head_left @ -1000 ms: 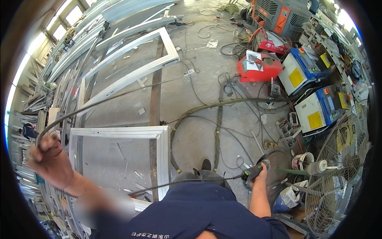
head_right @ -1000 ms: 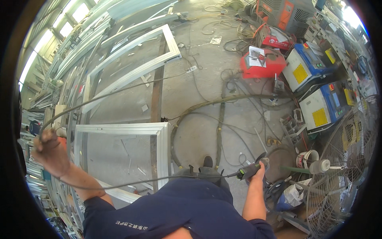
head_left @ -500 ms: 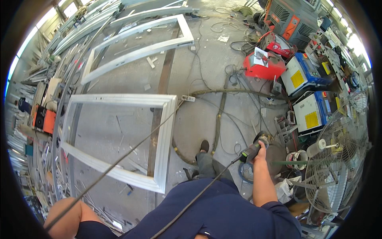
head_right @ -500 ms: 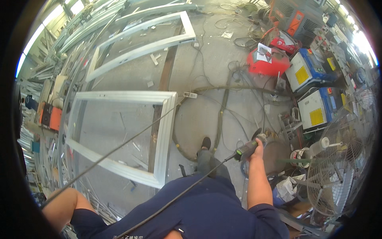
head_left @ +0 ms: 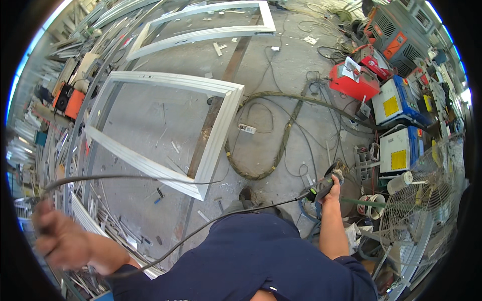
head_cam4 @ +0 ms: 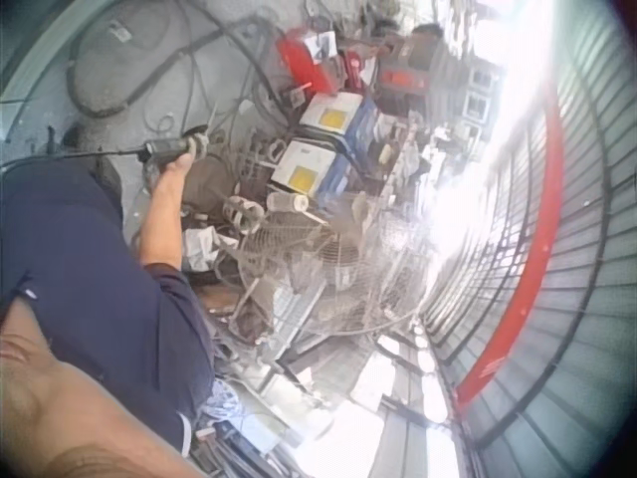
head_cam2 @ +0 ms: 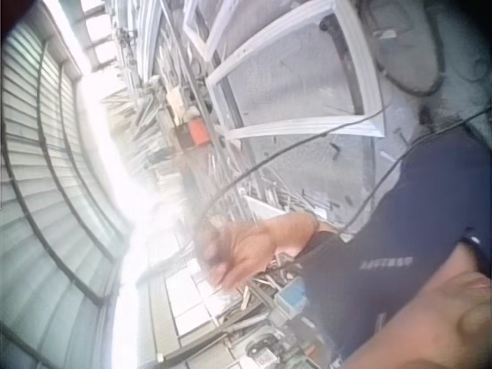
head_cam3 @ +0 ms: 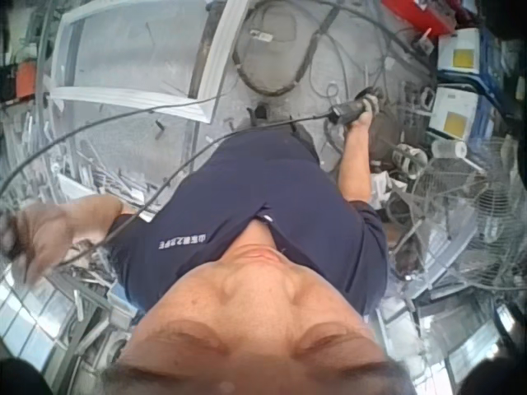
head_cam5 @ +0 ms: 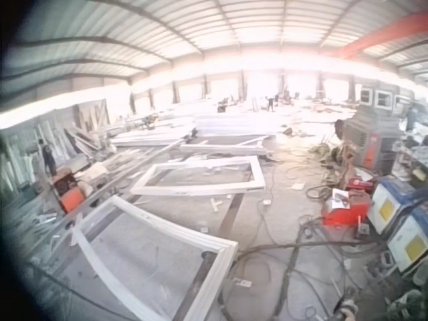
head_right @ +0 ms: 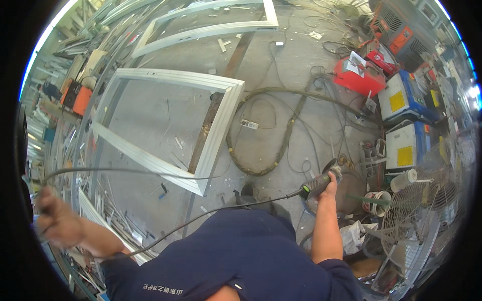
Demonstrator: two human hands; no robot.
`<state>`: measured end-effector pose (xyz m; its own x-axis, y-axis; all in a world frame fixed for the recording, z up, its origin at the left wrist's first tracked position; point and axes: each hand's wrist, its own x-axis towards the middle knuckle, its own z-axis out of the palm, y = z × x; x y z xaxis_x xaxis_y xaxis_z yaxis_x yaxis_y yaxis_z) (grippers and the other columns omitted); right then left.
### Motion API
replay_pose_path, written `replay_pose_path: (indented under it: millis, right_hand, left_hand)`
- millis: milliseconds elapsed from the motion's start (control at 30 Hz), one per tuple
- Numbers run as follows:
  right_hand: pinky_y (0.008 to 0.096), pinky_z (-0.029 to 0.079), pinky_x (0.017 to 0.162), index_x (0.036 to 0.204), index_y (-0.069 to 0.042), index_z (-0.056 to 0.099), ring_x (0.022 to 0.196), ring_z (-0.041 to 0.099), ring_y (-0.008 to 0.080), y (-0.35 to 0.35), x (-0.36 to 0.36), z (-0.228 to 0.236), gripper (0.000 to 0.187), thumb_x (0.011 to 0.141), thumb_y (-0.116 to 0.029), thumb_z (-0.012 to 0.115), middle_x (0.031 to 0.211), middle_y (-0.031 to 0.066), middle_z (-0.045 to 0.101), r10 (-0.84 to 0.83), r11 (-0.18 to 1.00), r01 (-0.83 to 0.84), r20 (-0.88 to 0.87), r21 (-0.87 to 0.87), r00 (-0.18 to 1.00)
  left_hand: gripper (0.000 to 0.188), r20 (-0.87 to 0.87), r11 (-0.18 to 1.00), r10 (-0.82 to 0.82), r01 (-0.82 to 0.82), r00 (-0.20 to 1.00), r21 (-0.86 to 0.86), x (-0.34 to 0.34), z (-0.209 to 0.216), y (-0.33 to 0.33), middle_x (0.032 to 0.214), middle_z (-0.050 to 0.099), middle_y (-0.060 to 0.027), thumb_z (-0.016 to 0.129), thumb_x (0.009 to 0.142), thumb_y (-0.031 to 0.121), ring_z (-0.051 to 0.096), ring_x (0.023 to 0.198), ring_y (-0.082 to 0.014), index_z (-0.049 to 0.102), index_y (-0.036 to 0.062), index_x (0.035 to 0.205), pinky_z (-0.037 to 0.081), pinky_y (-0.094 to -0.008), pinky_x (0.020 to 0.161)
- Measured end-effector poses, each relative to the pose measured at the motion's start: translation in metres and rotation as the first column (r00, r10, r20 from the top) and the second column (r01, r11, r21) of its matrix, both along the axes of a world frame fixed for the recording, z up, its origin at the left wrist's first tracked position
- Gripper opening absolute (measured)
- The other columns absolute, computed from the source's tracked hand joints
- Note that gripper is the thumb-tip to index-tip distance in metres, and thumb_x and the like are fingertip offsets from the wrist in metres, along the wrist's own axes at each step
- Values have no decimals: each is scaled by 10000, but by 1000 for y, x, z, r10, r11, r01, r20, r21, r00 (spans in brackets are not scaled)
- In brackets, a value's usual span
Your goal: The person uses an angle grinder to smooth the edges and corners of white metal window frames. They reposition the frames on a workbench and continue grinding different sections to finish the surfaces.
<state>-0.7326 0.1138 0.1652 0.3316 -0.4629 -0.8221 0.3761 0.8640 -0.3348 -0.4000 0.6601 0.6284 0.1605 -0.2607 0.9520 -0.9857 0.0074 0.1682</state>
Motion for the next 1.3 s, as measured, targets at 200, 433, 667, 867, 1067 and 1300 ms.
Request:
replay_pose_path:
  millis: [200,433,667,867,1067,1300]
  right_hand:
    - [432,556,763,958,-21,602,805,646,300,-6,-52,-34,390,837,-378,701,866,137,650,68,990,-74,-52,-117,996]
    - [429,553,796,1042,-32,563,846,640,267,14,-87,-32,409,876,-383,689,912,98,625,117,993,-116,-87,18,989]
    - [463,557,795,976,-21,605,827,637,285,41,-59,-31,320,889,-310,711,854,122,626,247,957,-262,-121,-125,961]
    - [386,549,643,989,-18,627,710,649,241,87,10,-22,200,869,-135,735,830,93,651,462,772,-551,-314,-318,829]
    - [322,509,788,1125,-7,641,845,636,161,157,97,-26,415,754,-83,809,977,50,687,609,281,-874,-630,-396,481]
    - [330,516,764,1051,6,647,817,631,169,280,197,-35,426,686,-127,820,929,73,690,579,-79,-967,-801,-241,153]
  left_hand:
    - [268,-160,391,208,68,965,918,-72,-190,-82,799,612,-77,817,756,242,644,809,-299,603,87,800,544,-398,751]
    - [634,-224,-441,542,501,810,744,-153,-329,-36,1150,667,-128,693,892,238,626,1142,-309,477,95,1470,454,-414,1029]
    - [573,-374,-73,722,601,582,796,-177,-337,-19,1239,658,-184,670,937,397,603,1194,-362,550,51,1378,460,-440,1041]
    - [591,-568,218,748,682,342,698,-183,-365,-2,1271,655,-186,648,952,477,600,1212,-365,580,36,1340,480,-439,1018]
    - [623,-716,383,674,742,182,550,-146,-396,1,1293,648,-208,655,954,483,601,1237,-358,574,14,1357,475,-424,1036]
    - [731,-855,445,491,892,-168,80,-57,-464,12,1442,562,-227,667,961,478,540,1346,-325,487,-42,1442,418,-390,1123]
